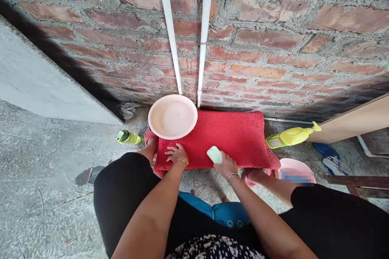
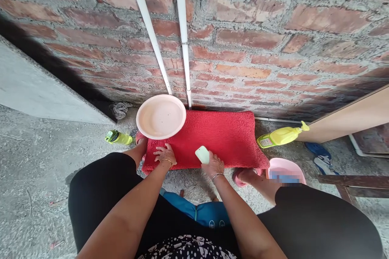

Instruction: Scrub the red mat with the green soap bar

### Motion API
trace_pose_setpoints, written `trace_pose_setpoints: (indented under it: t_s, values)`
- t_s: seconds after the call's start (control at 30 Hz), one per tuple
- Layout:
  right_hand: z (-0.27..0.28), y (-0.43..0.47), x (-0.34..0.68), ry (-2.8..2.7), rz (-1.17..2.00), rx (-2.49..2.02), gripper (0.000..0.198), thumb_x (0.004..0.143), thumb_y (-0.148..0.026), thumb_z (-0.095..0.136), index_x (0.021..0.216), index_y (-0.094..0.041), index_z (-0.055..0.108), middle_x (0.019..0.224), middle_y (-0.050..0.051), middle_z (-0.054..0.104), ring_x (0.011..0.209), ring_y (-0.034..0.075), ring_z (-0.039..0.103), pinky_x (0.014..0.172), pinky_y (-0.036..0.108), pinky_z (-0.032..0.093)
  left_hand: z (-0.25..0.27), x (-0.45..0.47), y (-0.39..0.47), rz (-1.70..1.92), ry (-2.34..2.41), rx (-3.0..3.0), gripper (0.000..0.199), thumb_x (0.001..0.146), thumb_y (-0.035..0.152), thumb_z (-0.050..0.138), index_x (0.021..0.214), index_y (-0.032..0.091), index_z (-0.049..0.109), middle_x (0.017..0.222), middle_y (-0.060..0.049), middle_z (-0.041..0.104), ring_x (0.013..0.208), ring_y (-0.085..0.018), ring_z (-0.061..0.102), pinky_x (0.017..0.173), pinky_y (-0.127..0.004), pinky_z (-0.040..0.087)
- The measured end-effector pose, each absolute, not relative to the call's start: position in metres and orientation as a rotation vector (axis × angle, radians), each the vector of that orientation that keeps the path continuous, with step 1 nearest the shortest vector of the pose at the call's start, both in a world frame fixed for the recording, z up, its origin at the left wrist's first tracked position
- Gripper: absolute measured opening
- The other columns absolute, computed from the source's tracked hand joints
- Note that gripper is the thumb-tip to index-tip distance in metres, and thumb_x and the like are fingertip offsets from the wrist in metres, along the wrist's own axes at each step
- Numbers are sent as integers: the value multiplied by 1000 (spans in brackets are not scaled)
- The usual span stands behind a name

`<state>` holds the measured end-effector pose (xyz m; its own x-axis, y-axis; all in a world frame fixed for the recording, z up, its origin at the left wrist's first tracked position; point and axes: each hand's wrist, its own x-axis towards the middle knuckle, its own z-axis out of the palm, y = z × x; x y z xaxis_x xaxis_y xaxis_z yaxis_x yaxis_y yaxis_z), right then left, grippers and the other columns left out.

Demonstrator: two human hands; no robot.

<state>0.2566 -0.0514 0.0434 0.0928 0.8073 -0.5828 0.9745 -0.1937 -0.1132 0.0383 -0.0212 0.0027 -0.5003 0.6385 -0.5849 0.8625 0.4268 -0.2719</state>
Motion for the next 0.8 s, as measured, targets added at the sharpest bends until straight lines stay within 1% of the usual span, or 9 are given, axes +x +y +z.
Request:
trace_pose_setpoints:
  t_s: [0.17,0.27,0.37,0.47,0.6,0.7,0.8]
  values:
    - [49,-56,276,1592,-790,2200,77,80,-51,56,145,-17,34,131,13,53,112,26,57,90,34,41,0,37,-21,-775,2289,1264,120,52,33,86,151,22,19,154,-34,19,134,-57,30,81,-66,49]
    - [49,-63,251,1704,-837,2136,77,77,-48,60,144,-18,36,127,13,55,110,25,57,89,32,41,-2,36,-20,-782,2294,1267,120,52,34,85,152,23,19,154,-33,20,134,-57,30,81,-65,49]
    - [46,-69,220,1917,-849,1961,76,74,-42,63,142,-20,39,125,13,56,110,25,56,92,33,40,-3,35,-21,-790,2294,1269,121,51,35,86,152,25,19,155,-32,20,133,-57,31,80,-64,50]
    - [42,-71,211,2010,-808,1861,77,73,-38,64,144,-23,38,129,12,53,116,27,53,97,37,36,-2,35,-21,-795,2289,1270,120,52,35,85,152,25,19,155,-31,20,134,-56,31,80,-63,50]
    - [37,-68,250,1925,-752,1949,75,76,-42,62,145,-25,38,129,11,54,115,26,54,97,37,36,2,37,-20,-802,2297,1266,118,53,35,85,151,25,20,155,-31,21,134,-56,32,80,-63,50]
    - [37,-66,294,1718,-797,2129,75,78,-48,59,145,-23,35,130,11,54,112,24,57,93,33,40,5,39,-18,-816,2283,1260,120,52,34,86,151,22,19,154,-34,20,134,-57,31,80,-62,51]
    - [39,-65,317,1569,-828,2248,78,80,-51,57,146,-19,32,133,13,52,113,24,57,90,32,42,8,39,-17,-830,2259,1250,122,52,34,87,152,21,17,154,-34,19,134,-57,30,80,-62,51]
